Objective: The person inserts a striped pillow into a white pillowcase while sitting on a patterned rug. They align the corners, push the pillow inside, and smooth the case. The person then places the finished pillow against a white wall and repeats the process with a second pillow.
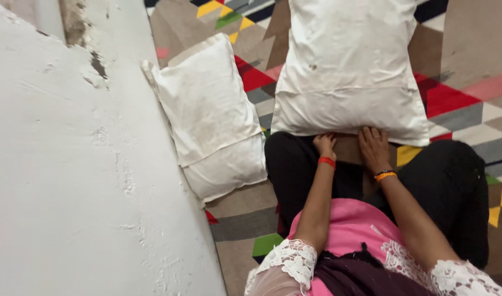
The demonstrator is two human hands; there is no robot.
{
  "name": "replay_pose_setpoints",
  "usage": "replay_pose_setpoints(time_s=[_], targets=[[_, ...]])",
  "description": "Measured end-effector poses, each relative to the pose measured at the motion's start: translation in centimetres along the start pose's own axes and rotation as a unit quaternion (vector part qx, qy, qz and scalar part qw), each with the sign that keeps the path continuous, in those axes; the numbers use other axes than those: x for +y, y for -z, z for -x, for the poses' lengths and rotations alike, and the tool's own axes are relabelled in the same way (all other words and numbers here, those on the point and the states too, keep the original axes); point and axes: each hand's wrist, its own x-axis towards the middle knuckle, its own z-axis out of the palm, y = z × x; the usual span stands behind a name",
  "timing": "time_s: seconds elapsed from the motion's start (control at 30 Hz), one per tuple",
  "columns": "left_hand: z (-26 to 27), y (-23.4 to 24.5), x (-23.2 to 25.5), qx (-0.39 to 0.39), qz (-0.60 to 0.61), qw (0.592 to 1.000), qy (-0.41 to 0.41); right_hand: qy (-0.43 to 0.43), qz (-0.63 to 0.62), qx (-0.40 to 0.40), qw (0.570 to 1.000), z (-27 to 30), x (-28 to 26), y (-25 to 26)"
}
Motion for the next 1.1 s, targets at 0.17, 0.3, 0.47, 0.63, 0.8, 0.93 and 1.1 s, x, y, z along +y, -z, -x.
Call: replay_pose_setpoints(time_s=[0.17, 0.3, 0.47, 0.63, 0.8, 0.93, 1.1], targets=[[-1.7, 1.5, 0.8, 0.003, -0.03, 0.998, 0.047, 0.006, 0.0, 0.021, 1.0, -0.6, 0.3, -0.4], [-2.2, 1.0, 0.2, 0.017, -0.057, 0.998, 0.034, 0.042, 0.023, 0.041, 0.998, -2.1, 1.0, -0.4], [-2.0, 0.6, 0.8, 0.041, -0.093, 0.993, 0.051, 0.095, 0.061, -0.006, 0.994, -4.4, 1.5, -0.1], [0.6, -0.1, 3.2, 0.032, -0.061, 0.996, 0.048, 0.103, -0.037, 0.006, 0.994, -4.8, 2.5, 1.0], [3.8, -1.2, 4.3, 0.104, -0.165, 0.976, -0.095, 0.039, -0.178, 0.02, 0.983, -3.5, 3.0, 1.1], [2.1, -0.6, 2.4, 0.161, -0.351, 0.897, -0.213, 0.049, -0.134, -0.052, 0.988, -2.1, 3.1, 1.1], [-1.6, -0.6, 1.1, 0.116, -0.465, 0.851, -0.214, 0.042, -0.149, 0.001, 0.988, -3.2, 1.8, 1.2]])
